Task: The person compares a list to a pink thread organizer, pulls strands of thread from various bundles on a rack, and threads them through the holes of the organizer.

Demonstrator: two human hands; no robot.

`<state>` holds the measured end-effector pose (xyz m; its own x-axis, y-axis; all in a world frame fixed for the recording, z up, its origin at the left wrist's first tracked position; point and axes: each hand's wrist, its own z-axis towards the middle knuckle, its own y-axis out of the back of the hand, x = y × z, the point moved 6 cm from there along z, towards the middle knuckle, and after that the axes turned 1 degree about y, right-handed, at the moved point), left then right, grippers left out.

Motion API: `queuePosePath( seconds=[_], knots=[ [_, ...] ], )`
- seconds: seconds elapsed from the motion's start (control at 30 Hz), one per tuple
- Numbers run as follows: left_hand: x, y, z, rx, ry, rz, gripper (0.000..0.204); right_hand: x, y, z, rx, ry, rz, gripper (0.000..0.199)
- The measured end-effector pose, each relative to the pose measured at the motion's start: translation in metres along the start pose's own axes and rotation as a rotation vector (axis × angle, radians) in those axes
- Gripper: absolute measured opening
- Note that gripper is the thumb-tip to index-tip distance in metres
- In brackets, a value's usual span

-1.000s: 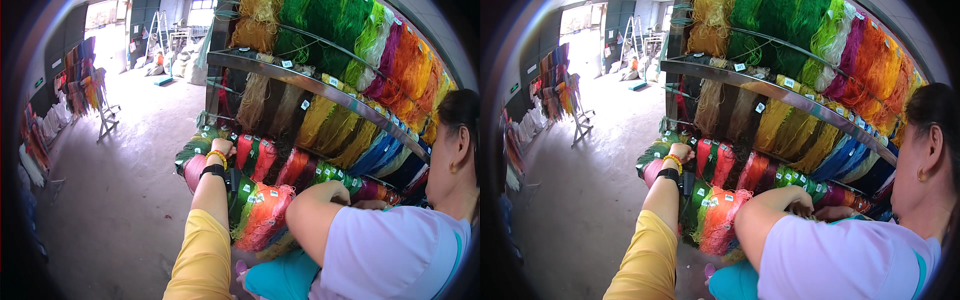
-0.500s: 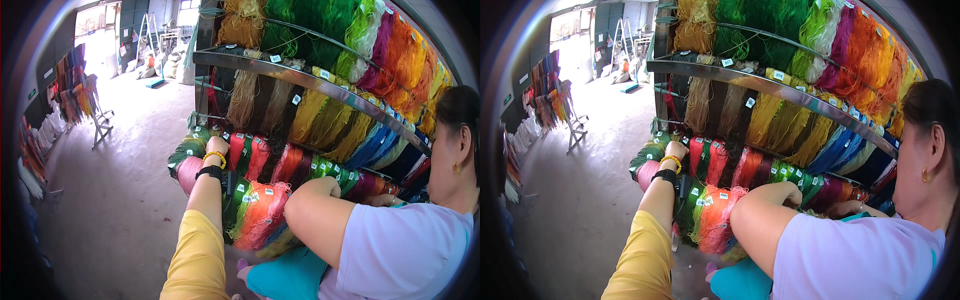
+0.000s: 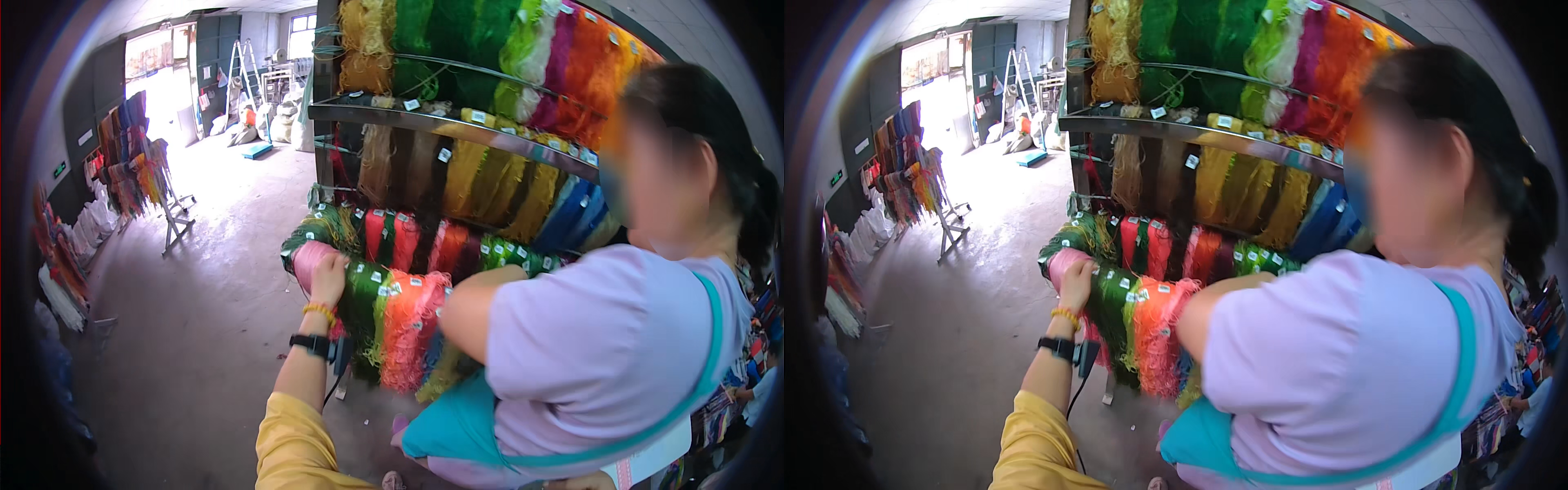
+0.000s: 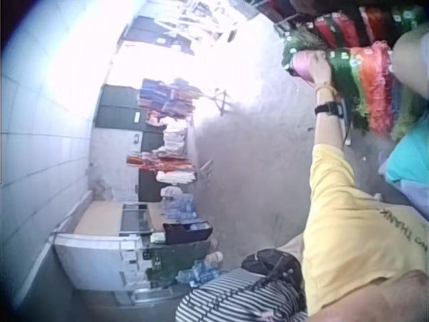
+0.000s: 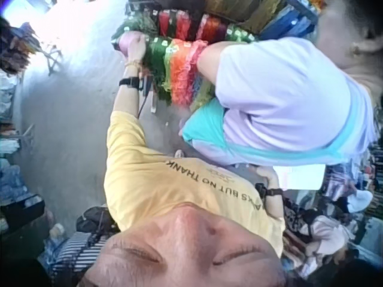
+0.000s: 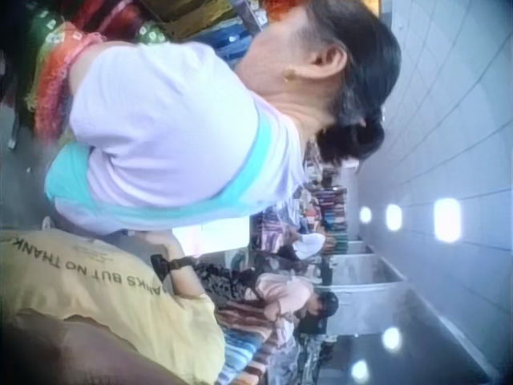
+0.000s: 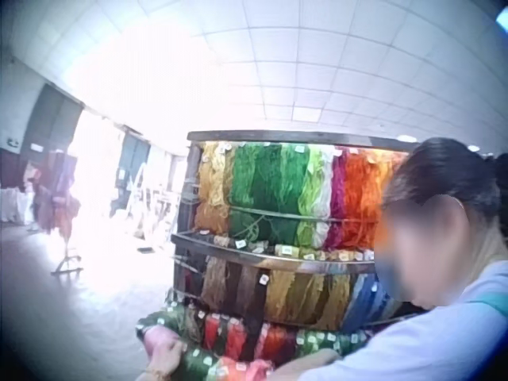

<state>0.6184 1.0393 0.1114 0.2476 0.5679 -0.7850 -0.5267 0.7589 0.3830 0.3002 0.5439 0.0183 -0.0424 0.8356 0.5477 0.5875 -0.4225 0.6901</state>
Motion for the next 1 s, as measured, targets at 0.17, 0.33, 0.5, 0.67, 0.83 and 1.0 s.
queuePosePath(
  seconds=[0.17,0.33,0.5,0.67,0.83,1.0],
  knots=[
    [-0.006,0.039,-0.163,-0.136,0.188,0.032,0.017,-0.012,0.002,-0.054,0.042,-0.153,0.076,0.044],
    [0.009,0.051,-0.344,-0.089,0.182,0.379,0.013,-0.035,0.010,-0.070,0.028,0.019,0.027,0.045],
    [0.044,0.021,-0.520,0.750,0.366,0.855,0.014,-0.065,0.008,-0.100,0.055,0.034,0.151,0.042],
    [0.020,-0.043,-0.617,1.412,0.278,0.477,0.031,-0.072,-0.003,-0.121,0.077,0.193,0.216,0.041],
    [-0.176,-0.083,-0.532,1.308,0.286,-0.014,0.027,-0.002,0.007,-0.117,-0.086,0.539,0.219,0.041],
    [-0.262,-0.107,-0.494,1.141,0.095,-0.329,0.021,0.017,-0.032,-0.083,0.232,0.398,0.437,0.048]
  ],
)
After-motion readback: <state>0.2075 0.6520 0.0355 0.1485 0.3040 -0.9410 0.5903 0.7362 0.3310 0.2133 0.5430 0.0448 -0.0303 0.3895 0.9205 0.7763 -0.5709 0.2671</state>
